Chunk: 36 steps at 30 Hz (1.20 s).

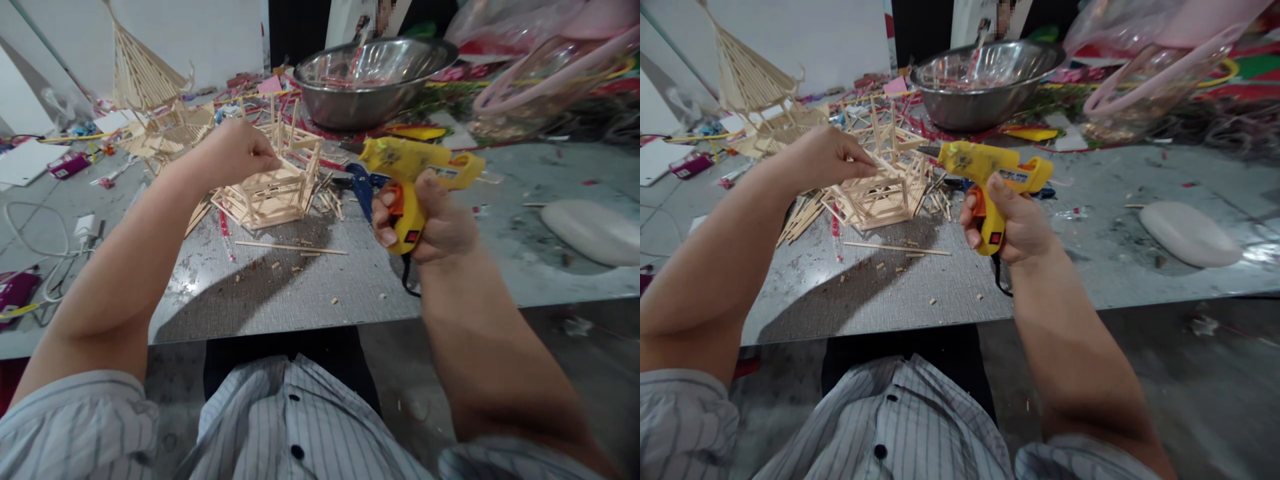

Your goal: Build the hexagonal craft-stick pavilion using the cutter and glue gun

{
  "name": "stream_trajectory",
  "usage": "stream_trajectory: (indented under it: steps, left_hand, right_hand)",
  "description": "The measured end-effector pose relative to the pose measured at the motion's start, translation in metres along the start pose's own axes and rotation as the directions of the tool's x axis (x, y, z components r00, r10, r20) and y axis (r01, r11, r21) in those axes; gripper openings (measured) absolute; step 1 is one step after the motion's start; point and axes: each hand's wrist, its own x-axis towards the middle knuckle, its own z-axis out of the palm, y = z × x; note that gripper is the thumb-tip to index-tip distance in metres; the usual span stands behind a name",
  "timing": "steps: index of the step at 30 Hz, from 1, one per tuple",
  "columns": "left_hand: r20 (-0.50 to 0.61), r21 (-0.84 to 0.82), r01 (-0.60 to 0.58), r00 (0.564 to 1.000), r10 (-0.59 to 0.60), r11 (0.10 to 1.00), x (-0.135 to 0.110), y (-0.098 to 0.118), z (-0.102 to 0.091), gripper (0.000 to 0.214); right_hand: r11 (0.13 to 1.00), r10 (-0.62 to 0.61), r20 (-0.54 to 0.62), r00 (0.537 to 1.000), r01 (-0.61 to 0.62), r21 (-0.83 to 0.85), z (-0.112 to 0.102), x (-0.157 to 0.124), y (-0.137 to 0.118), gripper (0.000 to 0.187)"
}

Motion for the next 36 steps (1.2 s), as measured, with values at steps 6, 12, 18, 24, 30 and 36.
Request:
stream_trajectory:
  steps: [6,12,18,24,30,36]
  left_hand:
    - [-0.341,-0.133,0.083,0.932,-0.124,0.988,-0.051,-0.003,0.003,0.032]
    - [-0.325,-0.288,0.260,0.879,-0.350,0.922,-0.094,-0.019,0.047,0.029]
    - [-0.342,-0.274,0.250,0.877,-0.337,0.929,-0.091,-0.022,0.084,0.034]
    - [-0.355,-0.140,0.234,0.895,-0.270,0.962,-0.085,-0.028,0.110,0.036]
    - [-0.357,-0.036,0.173,0.918,-0.174,0.984,-0.084,-0.037,0.119,0.027]
    - [-0.372,-0.033,0.142,0.917,-0.144,0.989,-0.084,-0.044,0.125,0.024]
  right_hand:
    - [0.996,-0.040,-0.071,0.997,0.045,0.072,0.010,0.002,-0.001,0.046]
    - [0.991,-0.053,-0.131,0.990,0.068,0.115,0.009,0.008,-0.010,0.042]
    - [0.979,-0.081,-0.018,0.997,0.083,0.188,-0.007,0.049,-0.020,0.032]
    - [0.976,-0.039,-0.250,0.967,0.091,0.200,-0.001,0.103,-0.004,0.043]
    - [0.969,-0.002,-0.299,0.954,0.076,0.234,0.009,0.130,0.011,0.052]
    - [0.963,0.011,-0.247,0.969,0.056,0.262,0.017,0.128,0.016,0.060]
